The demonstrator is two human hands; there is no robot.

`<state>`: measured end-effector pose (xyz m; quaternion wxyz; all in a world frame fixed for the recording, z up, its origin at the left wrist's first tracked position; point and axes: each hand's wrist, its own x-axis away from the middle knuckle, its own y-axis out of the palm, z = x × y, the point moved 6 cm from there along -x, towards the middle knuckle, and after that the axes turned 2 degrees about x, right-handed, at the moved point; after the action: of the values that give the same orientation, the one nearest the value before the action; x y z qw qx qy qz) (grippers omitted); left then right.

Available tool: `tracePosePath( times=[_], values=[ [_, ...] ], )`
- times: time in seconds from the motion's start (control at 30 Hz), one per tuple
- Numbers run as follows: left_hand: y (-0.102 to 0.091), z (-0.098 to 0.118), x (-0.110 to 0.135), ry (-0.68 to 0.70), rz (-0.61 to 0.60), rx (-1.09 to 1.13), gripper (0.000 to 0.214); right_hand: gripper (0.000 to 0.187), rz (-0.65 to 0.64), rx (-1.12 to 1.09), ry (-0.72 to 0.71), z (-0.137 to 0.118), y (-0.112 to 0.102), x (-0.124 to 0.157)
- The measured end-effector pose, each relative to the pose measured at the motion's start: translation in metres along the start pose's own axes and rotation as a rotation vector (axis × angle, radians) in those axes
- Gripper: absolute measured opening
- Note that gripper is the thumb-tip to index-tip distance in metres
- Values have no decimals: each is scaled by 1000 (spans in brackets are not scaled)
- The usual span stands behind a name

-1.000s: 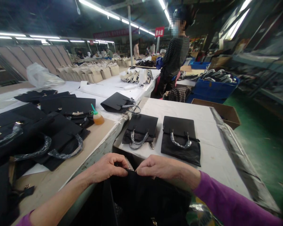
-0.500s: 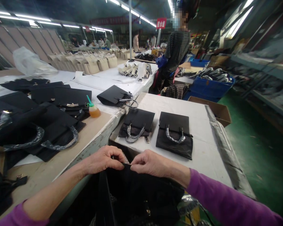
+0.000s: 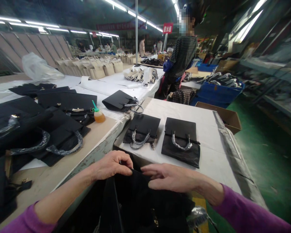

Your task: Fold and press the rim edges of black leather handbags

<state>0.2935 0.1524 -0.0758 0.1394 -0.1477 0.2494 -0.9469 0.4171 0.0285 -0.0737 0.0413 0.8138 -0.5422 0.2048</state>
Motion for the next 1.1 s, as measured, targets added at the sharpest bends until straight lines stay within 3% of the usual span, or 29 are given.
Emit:
tracePosePath(
  times=[0.07, 0.13, 0.27, 0.33, 0.47, 0.6, 0.8, 0.97, 1.1],
  values=[
    [3, 2, 0, 2, -6, 37, 10, 37, 83, 128, -138, -14, 2, -26],
    [2, -2, 3, -20, 4, 100, 10, 37, 183, 212, -189, -16, 4, -52],
    [-20, -26, 21, -103, 192, 95, 39, 30, 250, 269, -193, -8, 5, -81],
    [-30, -40, 30, -170, 239, 68, 46, 25, 222, 281, -176, -5, 3, -85],
    [-31, -56, 35, -261, 158, 111, 27, 22, 190, 283, -145, -2, 0, -90],
    [-28, -61, 30, -242, 117, 199, 21, 25, 164, 228, -145, 3, -3, -100],
    [-29, -70, 24, -184, 182, 201, 17, 24, 134, 232, -120, 17, -9, -110],
    [-30, -62, 23, -108, 226, -31, 10, 22, 155, 407, -179, 11, -10, -110],
    [-27, -53, 23, -91, 241, -127, 12, 22, 262, 666, -285, -1, -9, -103]
  ],
)
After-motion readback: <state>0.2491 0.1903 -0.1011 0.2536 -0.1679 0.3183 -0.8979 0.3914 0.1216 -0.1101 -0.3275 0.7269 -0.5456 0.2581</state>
